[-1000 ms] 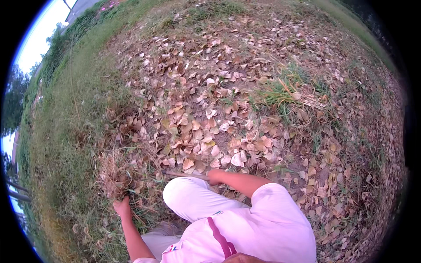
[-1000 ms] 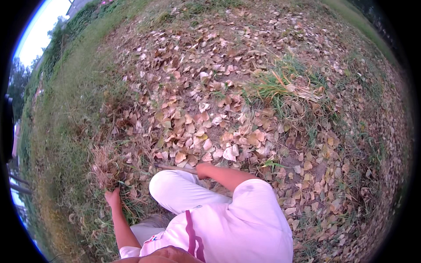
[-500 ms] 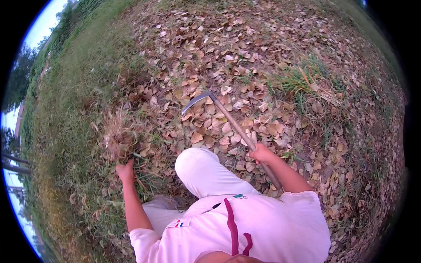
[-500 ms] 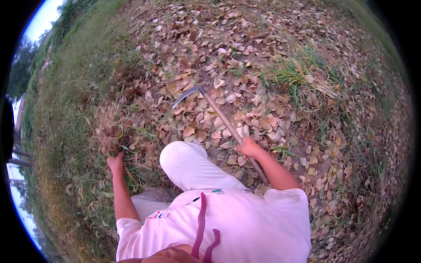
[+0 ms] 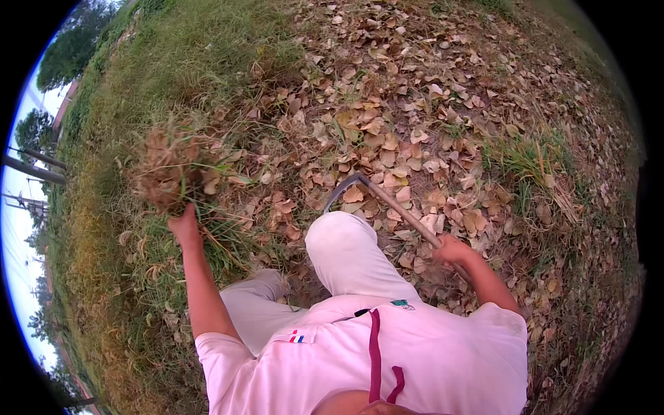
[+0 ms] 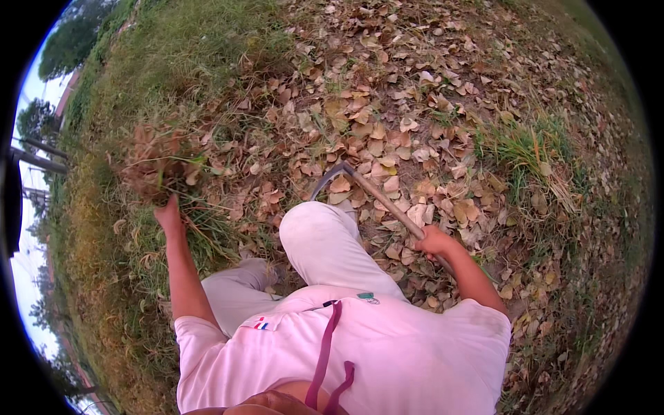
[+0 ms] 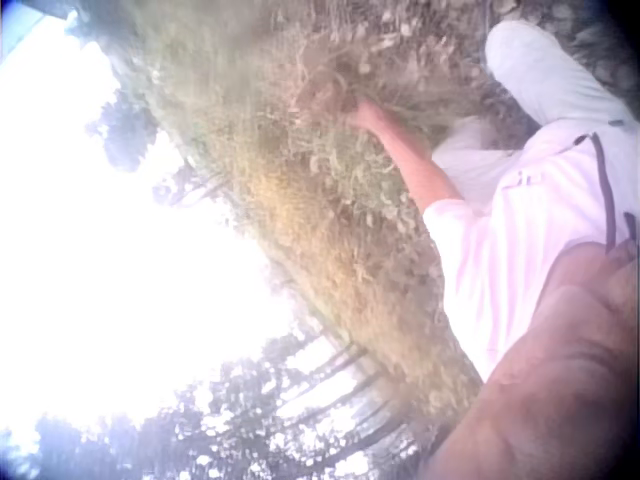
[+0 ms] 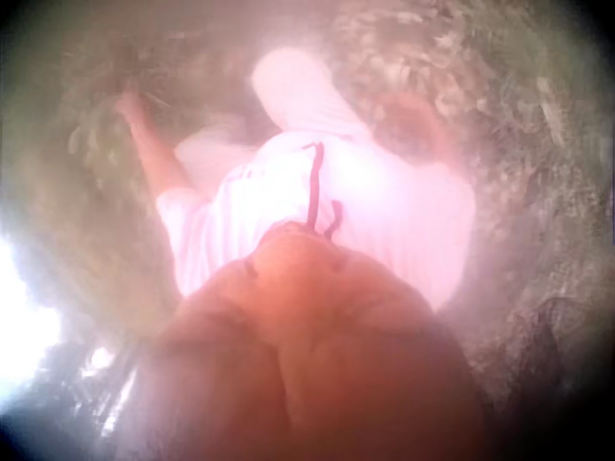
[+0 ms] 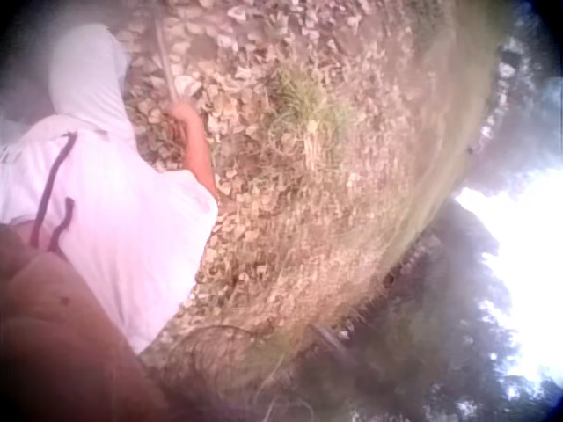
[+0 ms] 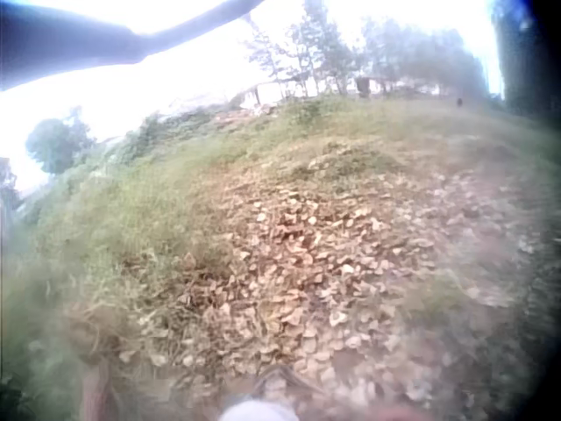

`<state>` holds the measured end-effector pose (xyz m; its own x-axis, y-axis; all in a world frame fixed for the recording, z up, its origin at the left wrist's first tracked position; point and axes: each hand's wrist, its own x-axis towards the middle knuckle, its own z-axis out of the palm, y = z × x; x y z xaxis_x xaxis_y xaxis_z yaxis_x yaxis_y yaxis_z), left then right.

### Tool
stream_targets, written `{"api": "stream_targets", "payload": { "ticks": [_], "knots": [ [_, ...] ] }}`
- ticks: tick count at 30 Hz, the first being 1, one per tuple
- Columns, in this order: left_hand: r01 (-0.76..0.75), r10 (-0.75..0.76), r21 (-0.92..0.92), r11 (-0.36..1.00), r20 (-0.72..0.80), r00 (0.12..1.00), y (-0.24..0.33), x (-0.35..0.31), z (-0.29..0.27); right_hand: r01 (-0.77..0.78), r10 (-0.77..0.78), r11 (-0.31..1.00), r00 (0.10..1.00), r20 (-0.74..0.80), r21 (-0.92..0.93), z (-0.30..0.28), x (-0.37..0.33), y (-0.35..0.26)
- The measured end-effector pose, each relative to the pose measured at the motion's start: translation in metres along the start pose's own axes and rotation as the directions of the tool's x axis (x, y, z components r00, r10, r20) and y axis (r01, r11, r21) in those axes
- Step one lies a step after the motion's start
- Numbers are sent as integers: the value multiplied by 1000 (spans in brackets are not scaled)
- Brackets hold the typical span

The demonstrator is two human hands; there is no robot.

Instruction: The person uses a hoe to scrape and gather dry leaves and grass on the ground. They move across the yard, clearing patches of debris and occasionally picking up a pink plastic object.

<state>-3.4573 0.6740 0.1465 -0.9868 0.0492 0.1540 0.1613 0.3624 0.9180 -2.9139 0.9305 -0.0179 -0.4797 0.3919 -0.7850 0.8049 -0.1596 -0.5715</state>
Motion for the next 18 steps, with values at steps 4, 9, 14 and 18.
{"api": "stream_targets", "payload": {
  "ticks": [4,9,14,18],
  "knots": [
    [239,-194,211,948,-213,958,82,2,22,24,77,928,964,-256,373,-19,-30,64],
    [-572,526,488,660,244,815,151,-6,67,62,211,729,927,-310,682,13,-13,87],
    [-772,662,-202,603,666,344,306,-249,211,60,259,731,897,-358,680,42,-39,111],
    [-647,749,-736,199,540,-384,358,-387,186,133,126,785,922,-366,606,59,-34,88]
  ]
}}
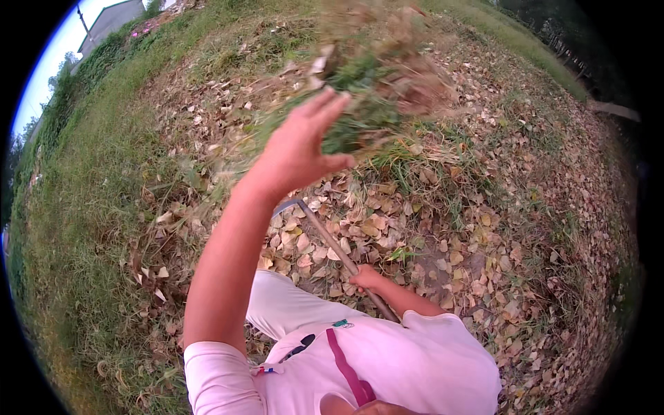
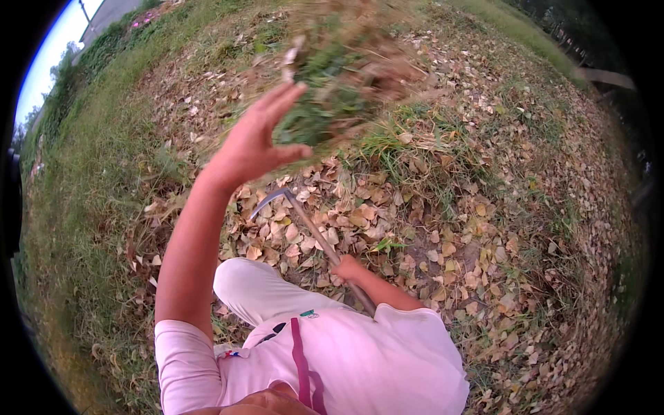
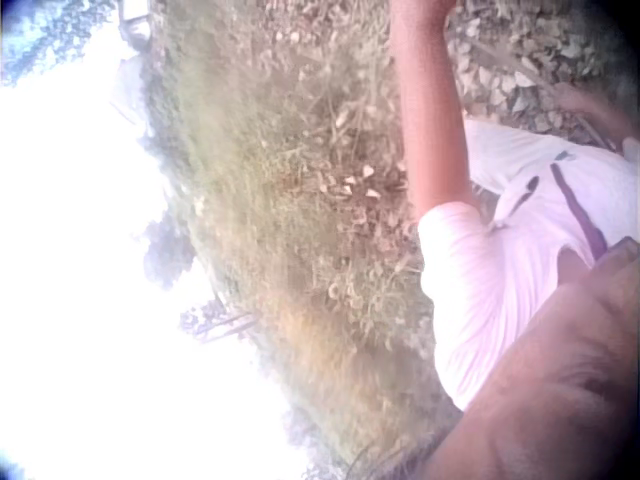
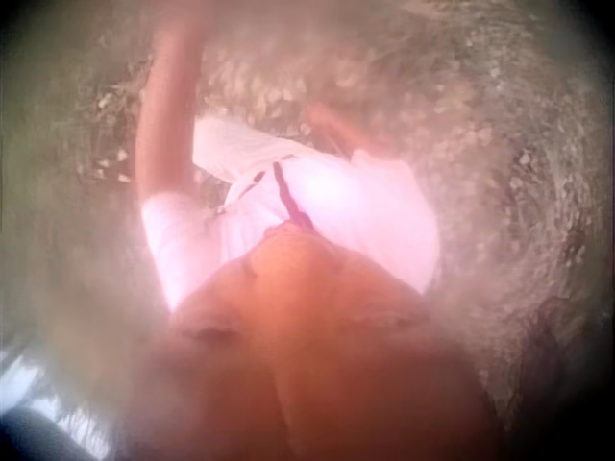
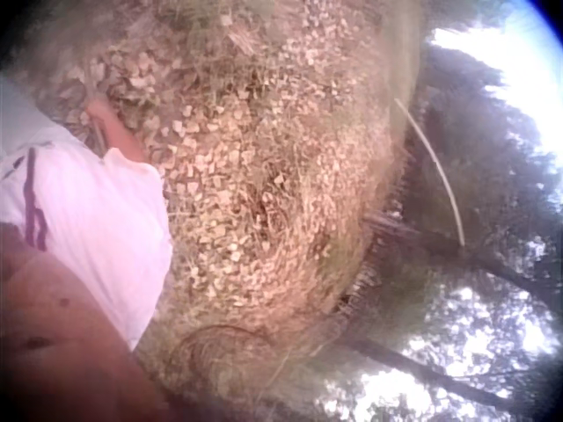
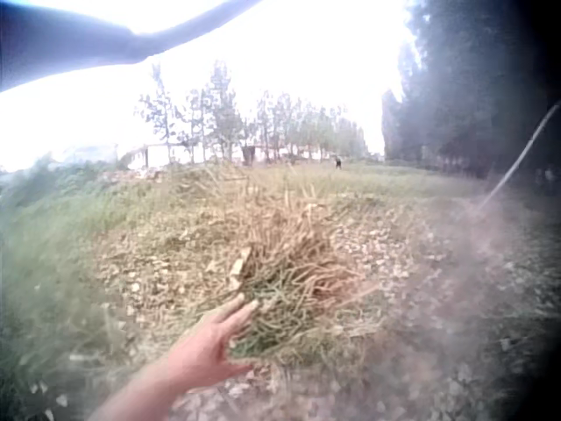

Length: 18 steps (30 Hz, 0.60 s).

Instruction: The person uses a hoe to scrape and gather dry leaves and grass on the ground. They move across the yard, clearing patches of debris and occasionally picking up a pink plastic object.

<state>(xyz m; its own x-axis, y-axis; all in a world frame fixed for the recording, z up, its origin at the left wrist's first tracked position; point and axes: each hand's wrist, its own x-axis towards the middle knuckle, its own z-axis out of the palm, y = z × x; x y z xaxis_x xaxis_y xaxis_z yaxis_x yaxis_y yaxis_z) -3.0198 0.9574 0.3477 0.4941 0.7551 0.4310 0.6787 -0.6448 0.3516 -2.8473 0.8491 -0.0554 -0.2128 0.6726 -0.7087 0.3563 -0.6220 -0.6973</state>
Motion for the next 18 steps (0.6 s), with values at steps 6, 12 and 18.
{"api": "stream_targets", "payload": {
  "ticks": [6,12,18],
  "knots": [
    [383,-336,-223,896,220,916,-37,-120,11,53,-53,998,998,17,-30,-2,-21,17],
    [876,-946,368,313,203,253,-109,-421,53,68,-74,996,989,127,55,49,-23,-32],
    [882,-654,296,366,756,17,-51,-568,219,170,-165,985,968,187,-13,113,-30,-114]
  ]
}}
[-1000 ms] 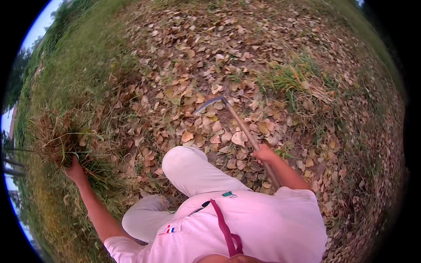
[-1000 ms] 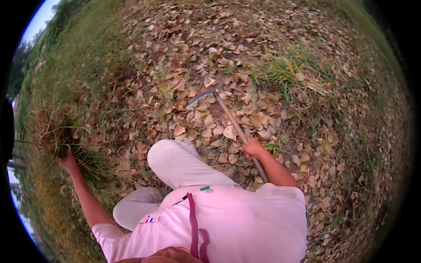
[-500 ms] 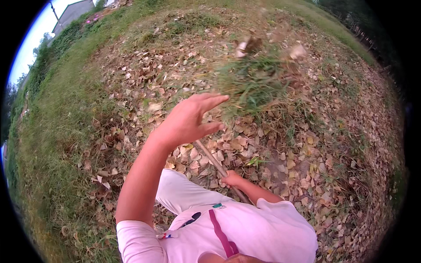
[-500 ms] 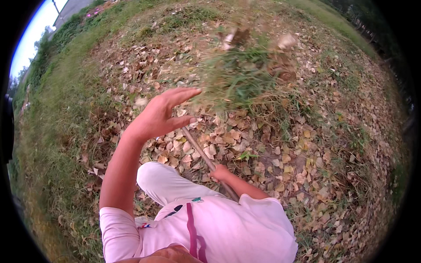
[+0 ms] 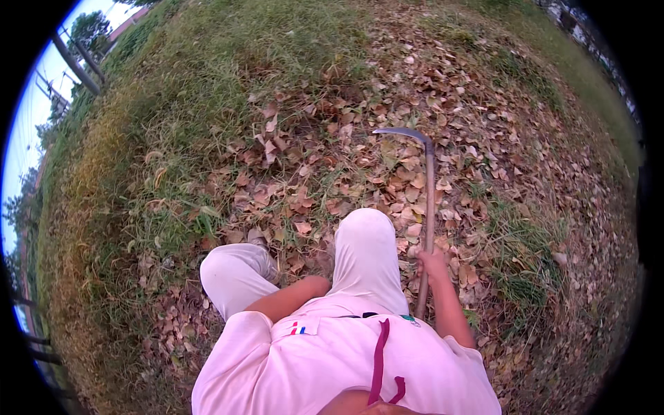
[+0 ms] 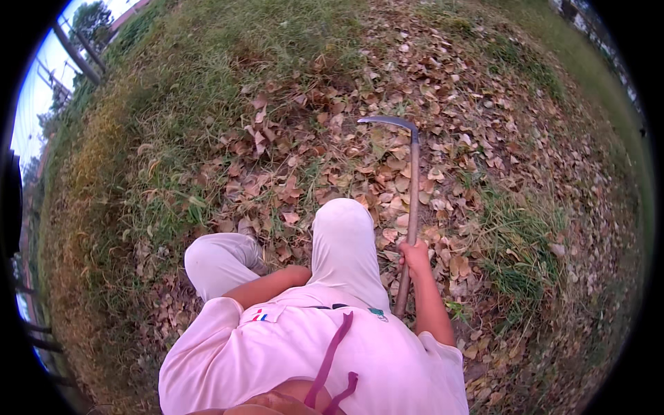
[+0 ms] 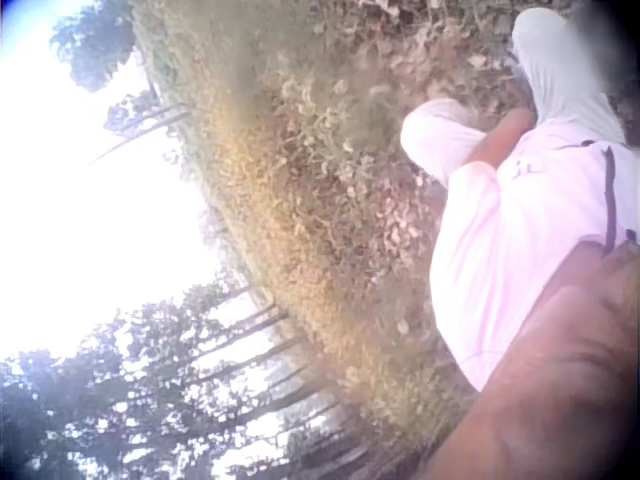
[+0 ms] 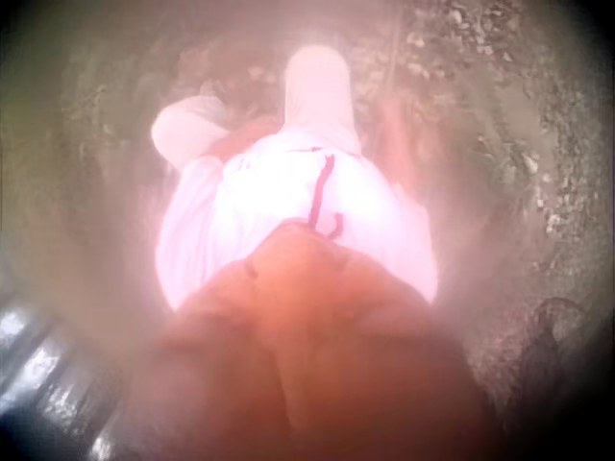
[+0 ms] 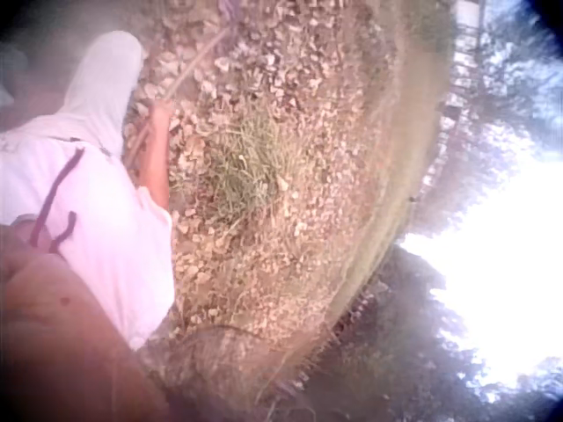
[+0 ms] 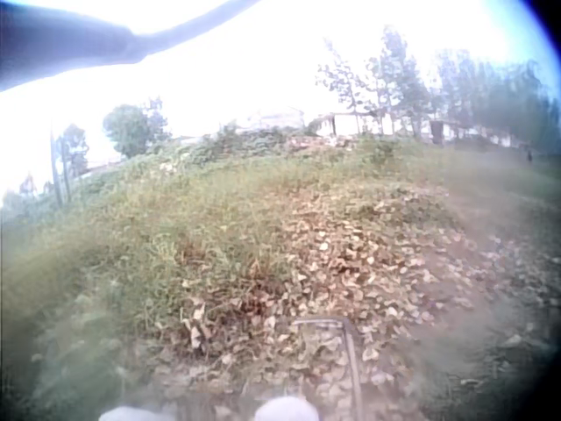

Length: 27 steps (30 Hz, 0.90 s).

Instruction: The person uses a hoe to scrape and gather dry leaves and grass on the ground. They move across the yard, clearing patches of debris and occasionally picking up a pink plastic object.

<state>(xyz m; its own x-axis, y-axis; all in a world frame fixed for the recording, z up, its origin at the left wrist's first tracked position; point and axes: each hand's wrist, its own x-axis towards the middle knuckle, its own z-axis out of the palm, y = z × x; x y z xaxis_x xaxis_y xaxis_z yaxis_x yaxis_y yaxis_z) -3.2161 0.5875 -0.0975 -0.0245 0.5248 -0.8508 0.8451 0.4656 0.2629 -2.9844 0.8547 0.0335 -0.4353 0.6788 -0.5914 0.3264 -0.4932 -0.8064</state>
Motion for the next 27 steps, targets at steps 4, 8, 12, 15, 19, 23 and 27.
{"api": "stream_targets", "payload": {
  "ticks": [4,8,12,15,19,23,27],
  "knots": [
    [-69,142,-353,933,185,972,-13,10,43,69,-68,996,997,30,-55,43,24,-35],
    [-117,232,-346,931,314,921,-27,0,18,135,-120,977,988,102,-162,80,92,-53],
    [-175,352,-393,903,442,825,-44,16,1,110,-86,952,992,96,-285,122,162,-73],
    [-7,404,-581,814,558,724,-75,58,33,90,-67,941,994,82,-326,165,205,-102],
    [163,576,-848,504,470,668,-95,76,10,81,-55,918,996,76,-388,207,296,-118],
    [118,679,-849,515,488,549,-132,108,-38,61,-45,917,998,51,-393,266,385,-115],
    [116,729,-855,505,495,474,-177,135,-89,-20,12,923,1000,-23,-385,319,446,-96]
  ]
}}
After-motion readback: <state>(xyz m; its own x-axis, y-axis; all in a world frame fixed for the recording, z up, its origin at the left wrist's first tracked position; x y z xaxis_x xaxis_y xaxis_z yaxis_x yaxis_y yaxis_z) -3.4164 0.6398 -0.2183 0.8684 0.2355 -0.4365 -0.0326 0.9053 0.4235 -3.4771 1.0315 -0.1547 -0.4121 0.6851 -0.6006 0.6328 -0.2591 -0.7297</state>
